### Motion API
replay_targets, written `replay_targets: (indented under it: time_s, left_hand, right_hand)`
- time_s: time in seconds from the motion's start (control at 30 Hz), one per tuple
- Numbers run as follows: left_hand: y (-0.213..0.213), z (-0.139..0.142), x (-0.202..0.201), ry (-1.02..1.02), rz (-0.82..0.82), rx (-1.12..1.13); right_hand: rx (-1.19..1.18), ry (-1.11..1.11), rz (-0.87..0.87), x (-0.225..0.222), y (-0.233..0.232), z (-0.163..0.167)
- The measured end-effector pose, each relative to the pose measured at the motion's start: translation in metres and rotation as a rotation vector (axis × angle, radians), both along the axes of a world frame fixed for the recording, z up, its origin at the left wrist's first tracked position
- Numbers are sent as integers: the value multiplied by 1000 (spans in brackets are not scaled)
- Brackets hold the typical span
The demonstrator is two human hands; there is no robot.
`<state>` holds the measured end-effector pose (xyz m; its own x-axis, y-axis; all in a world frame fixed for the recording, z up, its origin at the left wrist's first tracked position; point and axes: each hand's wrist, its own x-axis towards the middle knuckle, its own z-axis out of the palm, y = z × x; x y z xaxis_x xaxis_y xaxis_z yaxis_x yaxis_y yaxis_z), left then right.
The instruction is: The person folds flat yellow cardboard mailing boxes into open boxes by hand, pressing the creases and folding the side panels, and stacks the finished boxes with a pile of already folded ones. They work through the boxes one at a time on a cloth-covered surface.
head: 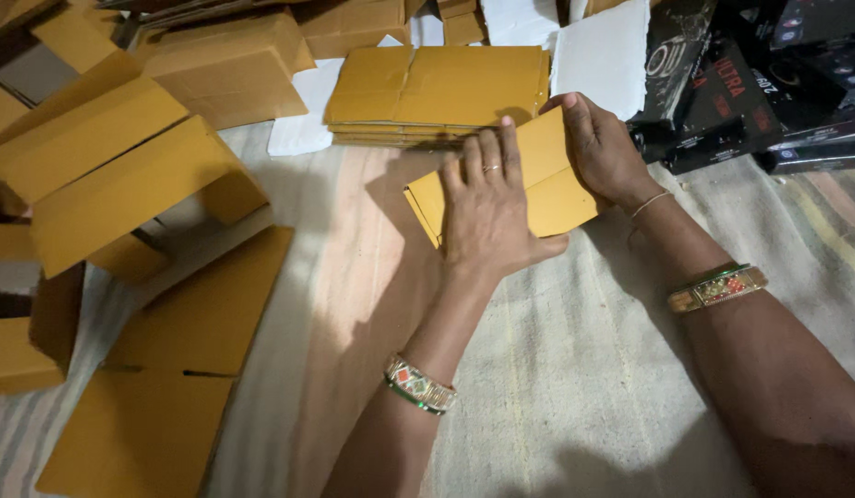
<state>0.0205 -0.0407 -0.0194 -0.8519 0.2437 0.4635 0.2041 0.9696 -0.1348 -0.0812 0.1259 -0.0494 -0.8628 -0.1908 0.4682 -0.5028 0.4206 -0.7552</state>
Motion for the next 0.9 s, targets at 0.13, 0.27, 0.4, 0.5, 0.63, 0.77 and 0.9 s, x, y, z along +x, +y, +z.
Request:
replay_targets:
  time_s: [0.13, 0.27, 0.4, 0.5, 0.63, 0.77, 0.9]
  left_hand:
    - [-24, -21, 3, 85, -9, 123]
    - [-50, -43, -3, 240, 14, 180]
    - [-69, -56, 4, 270, -72, 725]
    - [-80, -54, 4, 63, -197, 1311]
    - [-90, -52, 2, -331, -439, 1700]
    - [-94, -57, 3, -388, -550, 1711]
    - [-94, -60, -1, -363, -506, 1736]
  right_hand:
    - [15, -8, -2, 1, 0, 1]
    - [17, -35, -7, 1, 0, 1]
    - [-16, -30, 40, -2, 2, -2]
    - [-82, -38, 84, -6, 3, -4]
    - [-66, -33, 68, -3, 2, -2]
    - [16, -17, -6, 10, -3, 9]
    - [336, 174, -280, 24, -19, 19]
